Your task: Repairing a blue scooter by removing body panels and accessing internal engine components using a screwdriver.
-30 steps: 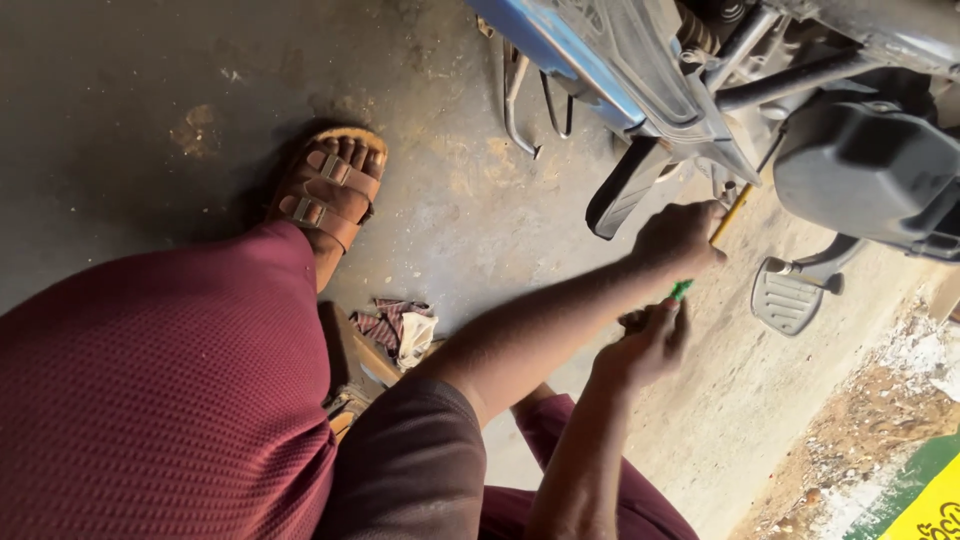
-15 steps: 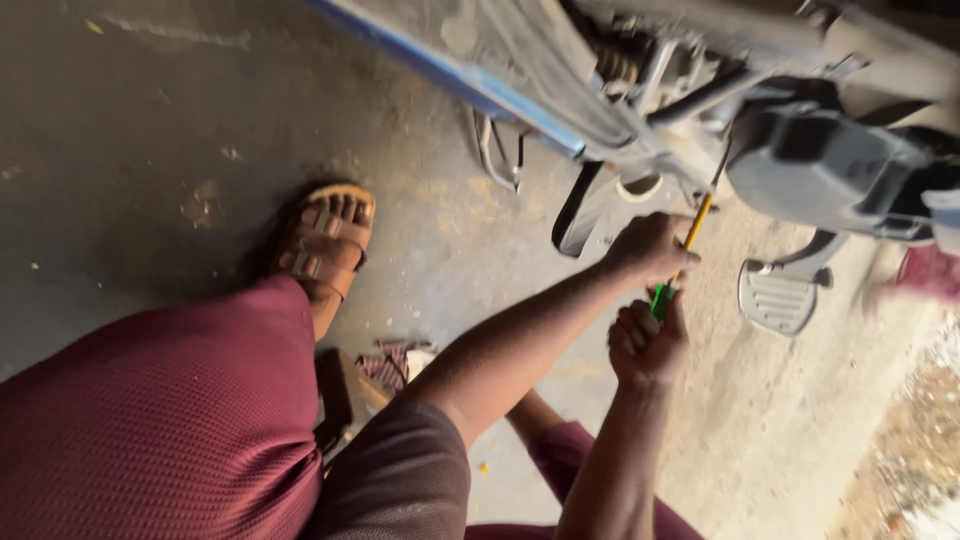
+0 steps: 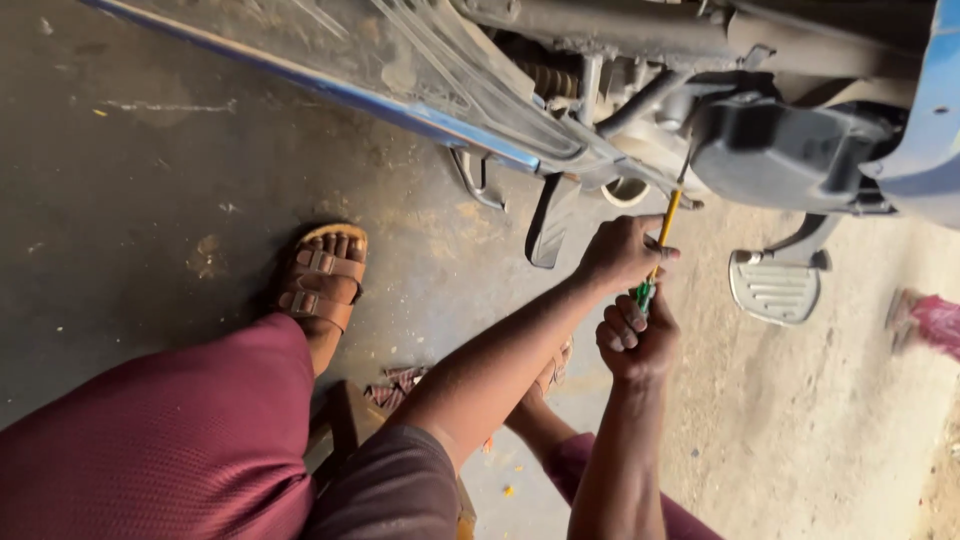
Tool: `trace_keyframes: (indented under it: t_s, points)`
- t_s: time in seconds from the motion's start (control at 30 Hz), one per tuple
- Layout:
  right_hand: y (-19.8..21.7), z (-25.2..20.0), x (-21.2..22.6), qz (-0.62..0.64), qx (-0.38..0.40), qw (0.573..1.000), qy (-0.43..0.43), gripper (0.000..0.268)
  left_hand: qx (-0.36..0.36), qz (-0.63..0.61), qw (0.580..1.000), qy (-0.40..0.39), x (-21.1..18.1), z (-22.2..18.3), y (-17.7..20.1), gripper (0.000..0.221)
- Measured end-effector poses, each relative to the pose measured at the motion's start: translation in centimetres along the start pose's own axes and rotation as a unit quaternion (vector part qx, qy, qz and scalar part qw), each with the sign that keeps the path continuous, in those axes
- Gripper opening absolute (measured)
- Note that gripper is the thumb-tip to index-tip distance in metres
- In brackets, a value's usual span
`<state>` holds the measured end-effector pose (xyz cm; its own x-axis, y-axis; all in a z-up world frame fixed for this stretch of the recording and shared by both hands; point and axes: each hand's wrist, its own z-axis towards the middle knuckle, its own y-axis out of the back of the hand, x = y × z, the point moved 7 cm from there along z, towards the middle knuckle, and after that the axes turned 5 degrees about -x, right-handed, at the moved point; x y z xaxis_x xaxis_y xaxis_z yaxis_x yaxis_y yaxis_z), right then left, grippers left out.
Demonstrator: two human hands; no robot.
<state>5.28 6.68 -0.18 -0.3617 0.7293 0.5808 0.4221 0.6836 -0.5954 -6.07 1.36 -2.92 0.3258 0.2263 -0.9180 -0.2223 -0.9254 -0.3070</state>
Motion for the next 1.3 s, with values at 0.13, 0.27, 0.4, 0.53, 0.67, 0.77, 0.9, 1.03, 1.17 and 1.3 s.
trace_keyframes:
  t_s: [0.13, 0.27, 0.4, 0.53, 0.67, 0.77, 0.9, 1.03, 1.17, 1.3]
  points:
    - [1.4, -1.2, 1.9, -0.278, -0.284, 0.897, 0.194, 0.044, 0.006, -0.051, 0.998, 0.032, 0.5, -0.5, -1.0, 0.060]
    - [0.3, -1.6, 3.4, -0.352, -0.368, 0.825, 0.245, 0.042, 0.018, -0.088, 0.994, 0.062, -0.2, -0.4, -1.0, 0.061]
    - [0.4, -1.8, 3.2, -0.308, -0.338, 0.866, 0.201, 0.037, 0.039, -0.106, 0.991, 0.072, 1.5, 0.5, -1.6, 0.059]
    - [1.0, -1.8, 2.6, -0.288, -0.332, 0.881, 0.176, 0.034, 0.058, -0.179, 0.980, 0.061, 2.8, 0.7, -3.0, 0.059]
    - [0.4, -1.9, 4.1, -0.412, -0.377, 0.788, 0.259, 0.036, 0.038, -0.188, 0.980, 0.046, -0.3, -0.5, -1.5, 0.058]
    - [0.0, -3.3, 4.7, -0.495, -0.404, 0.703, 0.313, 0.037, 0.033, -0.131, 0.990, 0.038, -0.3, -0.5, -1.8, 0.056]
    - [-1.6, -3.2, 4.1, -0.577, -0.381, 0.613, 0.382, 0.037, 0.013, -0.121, 0.992, 0.044, -2.2, -1.0, 0.0, 0.056]
    - [-1.3, -3.2, 3.5, -0.636, -0.346, 0.560, 0.402, 0.039, 0.023, -0.094, 0.994, 0.042, -0.6, -0.9, -0.2, 0.055]
    - [0.7, -1.2, 1.7, -0.229, -0.289, 0.921, 0.125, 0.031, 0.045, -0.081, 0.996, 0.008, 0.4, -0.6, -1.5, 0.051]
    - [0.7, 0.3, 1.2, -0.186, -0.208, 0.956, 0.088, 0.031, 0.058, -0.103, 0.992, 0.043, 0.0, -0.8, -0.4, 0.050]
